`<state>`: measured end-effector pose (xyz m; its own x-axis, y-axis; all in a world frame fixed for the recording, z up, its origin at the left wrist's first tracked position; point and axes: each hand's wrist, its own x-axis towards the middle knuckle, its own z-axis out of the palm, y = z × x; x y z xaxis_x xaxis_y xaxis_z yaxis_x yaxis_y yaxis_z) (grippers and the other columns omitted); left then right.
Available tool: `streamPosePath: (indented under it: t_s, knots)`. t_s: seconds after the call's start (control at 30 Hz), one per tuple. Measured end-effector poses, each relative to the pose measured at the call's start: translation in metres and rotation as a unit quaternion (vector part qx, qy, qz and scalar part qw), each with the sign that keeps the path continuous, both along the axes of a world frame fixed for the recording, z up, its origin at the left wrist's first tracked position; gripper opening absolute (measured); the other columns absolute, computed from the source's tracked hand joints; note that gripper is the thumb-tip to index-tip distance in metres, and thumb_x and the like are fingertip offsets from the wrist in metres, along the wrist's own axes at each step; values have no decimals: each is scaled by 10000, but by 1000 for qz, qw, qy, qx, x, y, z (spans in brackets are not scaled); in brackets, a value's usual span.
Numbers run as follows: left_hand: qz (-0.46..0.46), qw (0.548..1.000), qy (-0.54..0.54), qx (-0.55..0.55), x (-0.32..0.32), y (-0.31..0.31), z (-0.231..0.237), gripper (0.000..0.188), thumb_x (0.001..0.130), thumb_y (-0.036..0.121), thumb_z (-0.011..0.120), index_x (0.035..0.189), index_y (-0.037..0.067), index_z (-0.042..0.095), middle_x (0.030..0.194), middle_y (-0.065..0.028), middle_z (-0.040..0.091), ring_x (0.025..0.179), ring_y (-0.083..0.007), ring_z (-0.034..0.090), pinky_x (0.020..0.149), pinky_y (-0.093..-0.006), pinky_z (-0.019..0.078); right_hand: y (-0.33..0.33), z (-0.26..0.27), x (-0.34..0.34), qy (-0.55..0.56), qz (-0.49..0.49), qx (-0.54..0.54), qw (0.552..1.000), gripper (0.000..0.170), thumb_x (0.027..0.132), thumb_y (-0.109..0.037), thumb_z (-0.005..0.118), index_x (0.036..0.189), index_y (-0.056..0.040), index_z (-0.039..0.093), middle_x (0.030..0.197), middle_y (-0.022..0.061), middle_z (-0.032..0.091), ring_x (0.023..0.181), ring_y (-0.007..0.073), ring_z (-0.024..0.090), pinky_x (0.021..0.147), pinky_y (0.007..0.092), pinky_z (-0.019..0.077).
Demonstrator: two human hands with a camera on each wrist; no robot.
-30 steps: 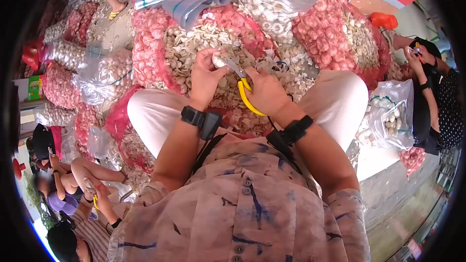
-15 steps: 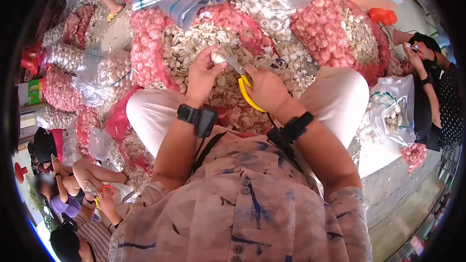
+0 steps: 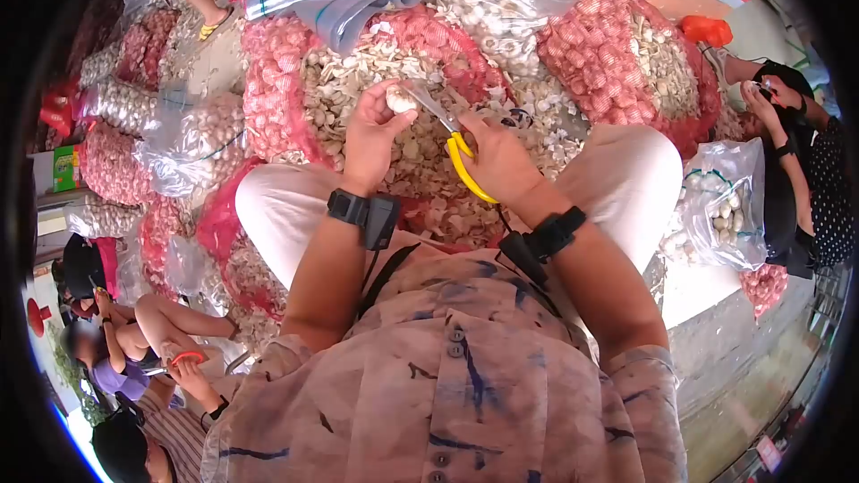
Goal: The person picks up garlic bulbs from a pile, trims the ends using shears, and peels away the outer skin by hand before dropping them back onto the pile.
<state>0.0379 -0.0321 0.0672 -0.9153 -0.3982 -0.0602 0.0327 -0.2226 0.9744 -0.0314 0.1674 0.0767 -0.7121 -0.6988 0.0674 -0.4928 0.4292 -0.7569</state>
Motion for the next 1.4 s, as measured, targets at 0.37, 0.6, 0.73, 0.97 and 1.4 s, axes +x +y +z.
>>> streamPosePath:
  t_s: [0.37,0.6,0.73,0.97,1.4]
  knots:
    - [13,994,32,-99,1,1,-1,481,848,-142,616,1288,-13,472,1279,-125,589,1173,-180,580,968,-280,495,3,15,3,121,11,96,988,288,842,-227,668,1075,-81,583,857,200,651,747,422,644,661,492,527]
    - [2,1000,12,19,-2,-2,-4,412,884,-39,653,1257,-6,480,1123,-111,638,1012,-172,636,843,-286,537,1,7,4,6,13,-7,1000,185,834,-150,658,979,-43,615,726,223,628,713,413,634,614,457,504]
    - [3,982,-5,188,-2,-6,-12,359,888,33,685,1197,21,504,1054,-84,636,934,-140,632,723,-253,519,2,1,1,-55,1,-53,997,174,874,-142,660,1000,-30,616,704,186,604,610,299,610,593,379,493]
    - [-32,998,-17,-46,-2,12,-4,440,858,-9,711,1247,31,511,1051,-41,633,909,-108,607,761,-244,510,-11,-7,-8,-281,-69,-253,923,408,858,-100,738,1210,-71,532,917,37,615,783,103,562,677,277,487]
    - [-25,959,-7,-282,0,26,-23,507,765,-34,729,1252,35,606,1019,-34,630,883,-86,607,756,-239,515,-23,-1,-3,-251,-86,-237,934,347,828,-15,730,1129,-41,560,859,26,632,783,85,573,695,251,498]
